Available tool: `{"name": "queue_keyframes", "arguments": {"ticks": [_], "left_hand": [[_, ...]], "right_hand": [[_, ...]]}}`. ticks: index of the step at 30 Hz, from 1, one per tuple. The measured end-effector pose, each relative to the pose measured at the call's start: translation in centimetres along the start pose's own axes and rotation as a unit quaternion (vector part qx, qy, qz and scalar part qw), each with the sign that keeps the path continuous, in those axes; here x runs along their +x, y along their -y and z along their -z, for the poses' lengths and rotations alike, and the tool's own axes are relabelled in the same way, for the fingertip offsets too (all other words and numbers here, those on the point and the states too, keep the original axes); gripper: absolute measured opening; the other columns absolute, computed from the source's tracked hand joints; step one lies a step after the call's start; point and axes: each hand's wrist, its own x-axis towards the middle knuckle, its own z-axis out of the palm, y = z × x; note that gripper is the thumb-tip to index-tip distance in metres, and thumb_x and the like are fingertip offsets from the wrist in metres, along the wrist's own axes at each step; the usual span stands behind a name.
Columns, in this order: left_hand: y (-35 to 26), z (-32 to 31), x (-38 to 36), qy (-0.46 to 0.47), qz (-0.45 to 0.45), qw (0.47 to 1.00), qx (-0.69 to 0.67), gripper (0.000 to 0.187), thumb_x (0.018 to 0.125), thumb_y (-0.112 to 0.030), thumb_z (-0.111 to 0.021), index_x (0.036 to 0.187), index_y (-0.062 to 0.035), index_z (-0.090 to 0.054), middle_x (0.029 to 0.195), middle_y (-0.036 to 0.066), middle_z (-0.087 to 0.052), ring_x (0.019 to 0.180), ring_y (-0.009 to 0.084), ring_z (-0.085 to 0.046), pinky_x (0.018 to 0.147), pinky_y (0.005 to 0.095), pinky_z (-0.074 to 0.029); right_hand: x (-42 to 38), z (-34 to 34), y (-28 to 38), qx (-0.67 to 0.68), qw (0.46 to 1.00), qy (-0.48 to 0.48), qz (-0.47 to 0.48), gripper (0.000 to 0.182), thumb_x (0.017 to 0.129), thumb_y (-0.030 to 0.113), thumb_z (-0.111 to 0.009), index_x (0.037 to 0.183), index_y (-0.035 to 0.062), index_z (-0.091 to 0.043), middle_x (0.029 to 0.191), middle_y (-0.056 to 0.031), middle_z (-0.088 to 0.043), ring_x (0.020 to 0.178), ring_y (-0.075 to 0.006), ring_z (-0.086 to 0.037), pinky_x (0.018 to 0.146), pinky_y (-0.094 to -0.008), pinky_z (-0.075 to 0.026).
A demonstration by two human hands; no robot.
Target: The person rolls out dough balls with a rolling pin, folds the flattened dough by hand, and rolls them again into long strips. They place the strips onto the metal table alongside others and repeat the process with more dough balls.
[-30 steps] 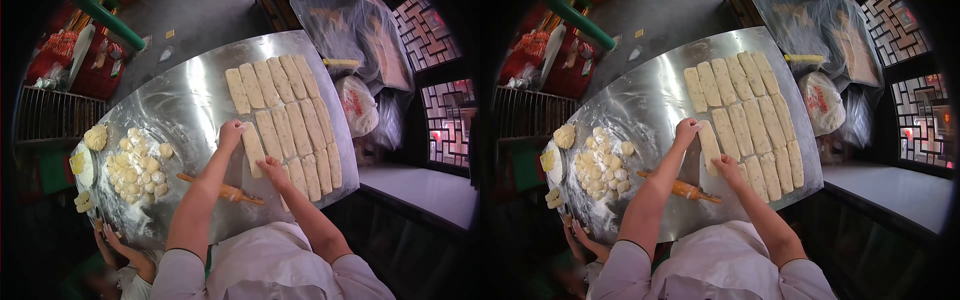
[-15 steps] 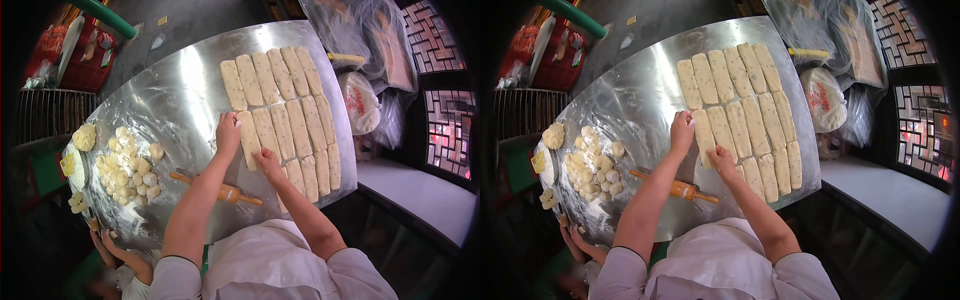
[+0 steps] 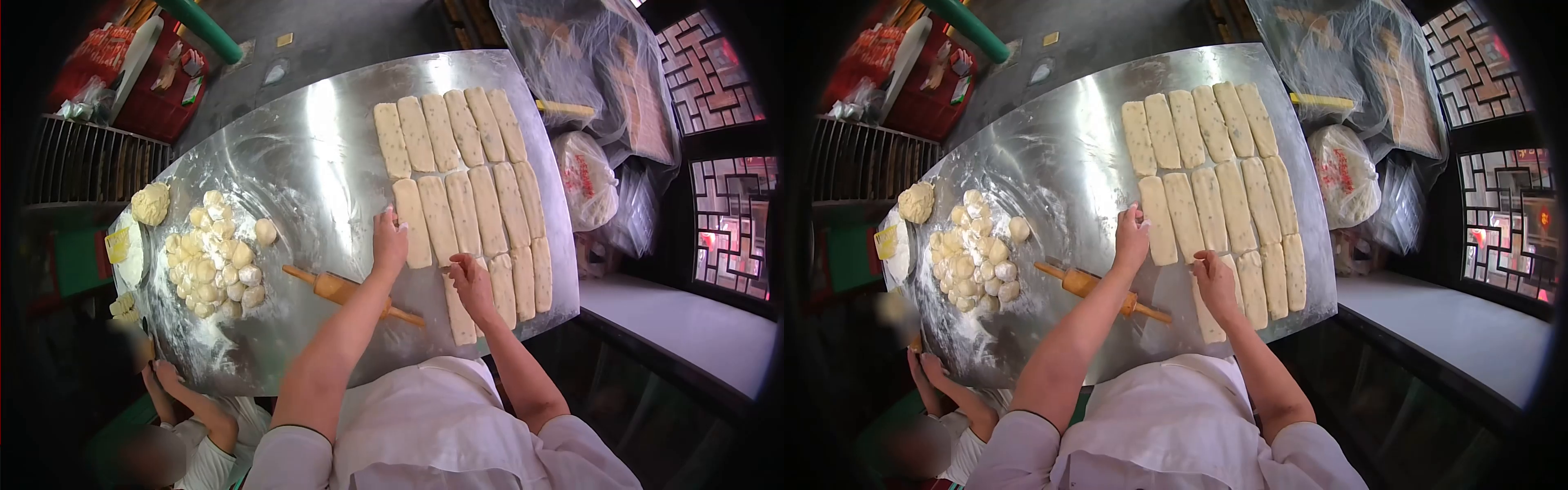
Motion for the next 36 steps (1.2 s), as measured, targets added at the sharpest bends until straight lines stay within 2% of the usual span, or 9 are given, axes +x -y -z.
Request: {"name": "queue_keyframes", "arguments": {"ticks": [1,9,11,20,22,26,30,32,36], "left_hand": [[0.2,-0.4,-0.7,0.007,0.014,1.000,-0.002,0.054,0.085,-0.005,-0.061,0.135,0.0035,-0.044,0.120,0.017,-0.048,0.095,0.0277,-0.057,0.086,0.0342,-0.049],[0.3,0.1,-3.3,-0.015,0.027,0.994,-0.102,0.050,0.086,-0.007,-0.059,0.134,0.0017,-0.047,0.121,0.018,-0.050,0.098,0.0265,-0.057,0.089,0.0349,-0.048],[0.7,0.7,-4.2,-0.028,0.014,0.996,-0.079,0.047,0.086,-0.007,-0.059,0.132,0.0008,-0.050,0.119,0.017,-0.052,0.098,0.0266,-0.058,0.089,0.0353,-0.048],[2.1,11.7,-13.1,-0.136,-0.074,0.987,-0.030,0.030,0.088,0.001,-0.054,0.116,-0.0038,-0.061,0.111,0.012,-0.060,0.102,0.0248,-0.061,0.091,0.0324,-0.047],[5.3,13.1,-14.8,-0.187,-0.087,0.978,-0.041,0.028,0.088,0.002,-0.053,0.114,-0.0025,-0.061,0.109,0.010,-0.061,0.100,0.0232,-0.061,0.089,0.0321,-0.048],[10.7,17.0,-17.5,-0.269,0.014,0.962,-0.037,0.031,0.085,0.002,-0.057,0.116,-0.0041,-0.059,0.113,0.012,-0.059,0.099,0.0267,-0.060,0.086,0.0348,-0.050],[16.8,21.5,-17.4,-0.389,0.081,0.917,0.043,0.044,0.083,-0.002,-0.064,0.125,-0.0030,-0.051,0.121,0.014,-0.052,0.097,0.0273,-0.058,0.087,0.0349,-0.048],[17.8,23.1,-15.9,-0.395,0.093,0.913,0.032,0.046,0.082,-0.003,-0.066,0.125,-0.0018,-0.050,0.122,0.015,-0.051,0.097,0.0282,-0.058,0.087,0.0358,-0.048],[20.7,23.0,-12.6,-0.411,0.099,0.906,0.000,0.048,0.081,-0.006,-0.068,0.124,0.0011,-0.049,0.120,0.016,-0.052,0.096,0.0302,-0.056,0.087,0.0367,-0.046]], "right_hand": [[0.5,0.3,0.3,-0.010,1.000,-0.019,0.001,0.018,0.094,0.015,-0.055,0.104,0.0007,-0.059,0.076,-0.0143,-0.065,0.069,-0.0263,-0.064,0.066,-0.0363,-0.049],[3.5,-0.1,3.1,-0.159,0.973,-0.014,0.165,0.023,0.089,0.012,-0.060,0.111,0.0045,-0.059,0.100,-0.0138,-0.064,0.091,-0.0298,-0.063,0.075,-0.0391,-0.050],[3.9,-1.6,3.1,-0.236,0.911,-0.010,0.337,0.030,0.084,0.008,-0.063,0.114,0.0048,-0.058,0.112,-0.0119,-0.061,0.102,-0.0296,-0.060,0.081,-0.0395,-0.050],[-2.1,-5.7,2.7,-0.283,0.880,0.115,0.363,0.030,0.080,0.016,-0.068,0.105,0.0046,-0.056,0.106,-0.0128,-0.061,0.099,-0.0335,-0.060,0.081,-0.0435,-0.049],[-5.3,-6.6,3.3,-0.310,0.889,0.248,0.228,0.030,0.084,0.023,-0.067,0.103,0.0039,-0.055,0.102,-0.0148,-0.064,0.092,-0.0372,-0.063,0.075,-0.0455,-0.052],[-5.2,-9.3,-2.1,-0.373,0.872,0.282,0.146,0.042,0.088,0.034,-0.064,0.115,0.0040,-0.054,0.092,-0.0194,-0.067,0.089,-0.0380,-0.065,0.077,-0.0472,-0.052],[-4.8,-8.3,-1.8,-0.394,0.864,0.232,0.212,0.036,0.089,0.029,-0.061,0.110,0.0007,-0.058,0.078,-0.0195,-0.067,0.073,-0.0345,-0.068,0.070,-0.0438,-0.055],[-3.7,-8.1,-1.9,-0.391,0.866,0.312,0.021,0.030,0.089,0.028,-0.056,0.104,0.0024,-0.064,0.083,-0.0200,-0.069,0.076,-0.0364,-0.068,0.074,-0.0447,-0.055],[-3.5,-8.1,2.1,-0.334,0.872,0.337,-0.123,0.029,0.088,0.028,-0.063,0.088,-0.0010,-0.064,0.061,-0.0113,-0.065,0.050,-0.0201,-0.065,0.048,-0.0334,-0.054]]}}
